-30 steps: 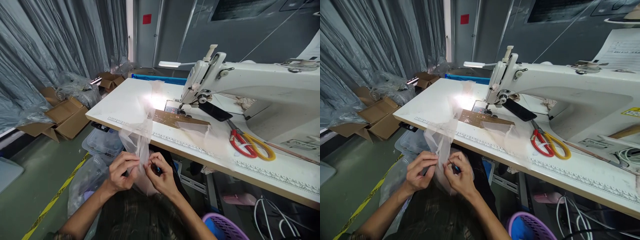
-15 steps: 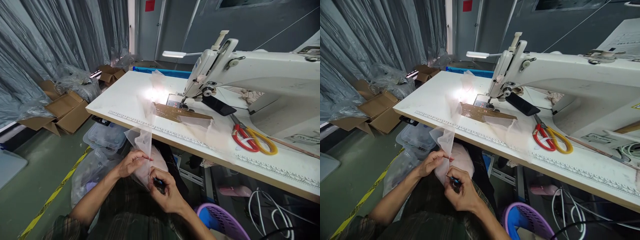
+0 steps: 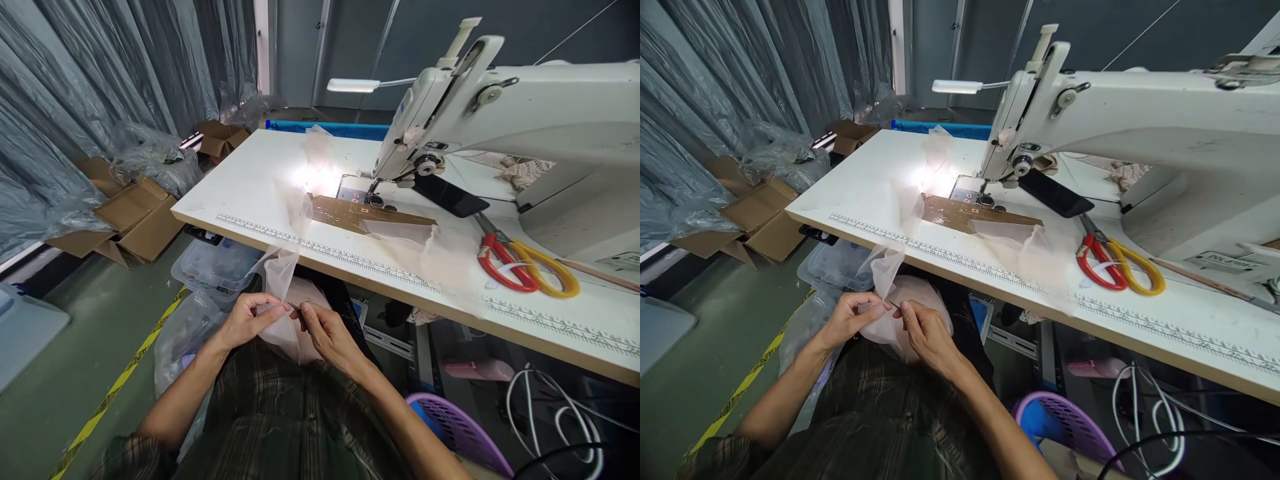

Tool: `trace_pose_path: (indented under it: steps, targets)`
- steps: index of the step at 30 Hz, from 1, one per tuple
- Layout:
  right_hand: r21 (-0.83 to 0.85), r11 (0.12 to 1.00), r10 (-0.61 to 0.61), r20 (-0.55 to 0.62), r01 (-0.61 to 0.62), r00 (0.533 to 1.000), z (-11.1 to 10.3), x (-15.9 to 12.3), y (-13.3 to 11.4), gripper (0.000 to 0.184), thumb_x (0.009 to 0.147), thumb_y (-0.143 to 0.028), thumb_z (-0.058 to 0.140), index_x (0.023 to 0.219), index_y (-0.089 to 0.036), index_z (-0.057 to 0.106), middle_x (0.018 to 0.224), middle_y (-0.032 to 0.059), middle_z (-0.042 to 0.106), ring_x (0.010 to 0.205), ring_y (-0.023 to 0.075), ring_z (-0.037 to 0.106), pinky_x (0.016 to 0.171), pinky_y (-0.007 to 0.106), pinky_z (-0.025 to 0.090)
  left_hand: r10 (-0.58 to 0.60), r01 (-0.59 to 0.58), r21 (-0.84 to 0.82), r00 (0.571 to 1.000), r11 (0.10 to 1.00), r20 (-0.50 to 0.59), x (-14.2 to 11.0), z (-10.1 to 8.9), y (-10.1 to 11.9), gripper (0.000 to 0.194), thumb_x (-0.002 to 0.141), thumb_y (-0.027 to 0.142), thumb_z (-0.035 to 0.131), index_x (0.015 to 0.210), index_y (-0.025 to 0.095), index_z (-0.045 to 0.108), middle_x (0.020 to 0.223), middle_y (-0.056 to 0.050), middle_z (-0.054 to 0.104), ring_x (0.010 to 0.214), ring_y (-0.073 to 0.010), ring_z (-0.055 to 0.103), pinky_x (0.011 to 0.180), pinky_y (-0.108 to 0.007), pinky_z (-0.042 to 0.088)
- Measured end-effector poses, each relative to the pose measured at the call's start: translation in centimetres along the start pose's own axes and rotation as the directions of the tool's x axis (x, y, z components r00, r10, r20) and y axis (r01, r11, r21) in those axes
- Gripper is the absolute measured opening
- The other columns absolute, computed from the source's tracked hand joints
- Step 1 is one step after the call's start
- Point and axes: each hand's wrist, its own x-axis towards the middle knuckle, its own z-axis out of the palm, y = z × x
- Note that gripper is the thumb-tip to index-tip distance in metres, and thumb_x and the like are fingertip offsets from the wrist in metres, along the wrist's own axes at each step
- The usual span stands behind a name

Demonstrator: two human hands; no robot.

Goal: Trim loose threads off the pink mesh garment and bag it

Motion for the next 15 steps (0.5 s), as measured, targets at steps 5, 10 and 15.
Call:
trace_pose_path:
  steps: [5, 10, 15]
  targets:
    - [-0.104, 0.986, -0.129, 0.036, 0.132, 0.991, 0.3, 0.8, -0.4, 0.055, 0.097, -0.053, 0.027, 0.082, -0.018, 0.067, 0.06, 0.0014, 0.056, 0.055, 0.0149, 0.052, 0.058, 0.026, 0.04, -0.016, 0.016, -0.042, 1.0, 0.999, 0.001, -0.1, -0.3, -0.4, 0.03, 0.08, 0.042, 0.064, 0.082, 0.014, 0.075, 0.085, -0.007, 0.075, 0.082, -0.0206, 0.066, 0.074, -0.027, 0.048]
    - [-0.175, 0.958, -0.219, 0.059, 0.226, 0.974, 0.3, 1.5, -0.2, 0.05, 0.098, -0.049, 0.028, 0.07, -0.019, 0.057, 0.058, 0.0003, 0.053, 0.053, 0.0135, 0.048, 0.055, 0.025, 0.036, -0.03, 0.029, -0.068, 0.999, 0.997, -0.02, -0.1, -0.8, -0.8, 0.03, 0.08, 0.042, 0.066, 0.081, 0.014, 0.075, 0.083, -0.006, 0.074, 0.079, -0.019, 0.064, 0.072, -0.026, 0.047]
    - [-0.176, 0.947, -0.258, 0.086, 0.269, 0.962, 0.6, 2.2, -0.2, 0.048, 0.098, -0.047, 0.028, 0.071, -0.019, 0.056, 0.059, 0.0, 0.053, 0.054, 0.0128, 0.047, 0.055, 0.024, 0.034, -0.036, 0.035, -0.081, 0.999, 0.996, -0.012, -0.2, -1.0, -0.8, 0.028, 0.079, 0.041, 0.067, 0.08, 0.014, 0.075, 0.079, -0.005, 0.073, 0.073, -0.0165, 0.061, 0.067, -0.024, 0.044]
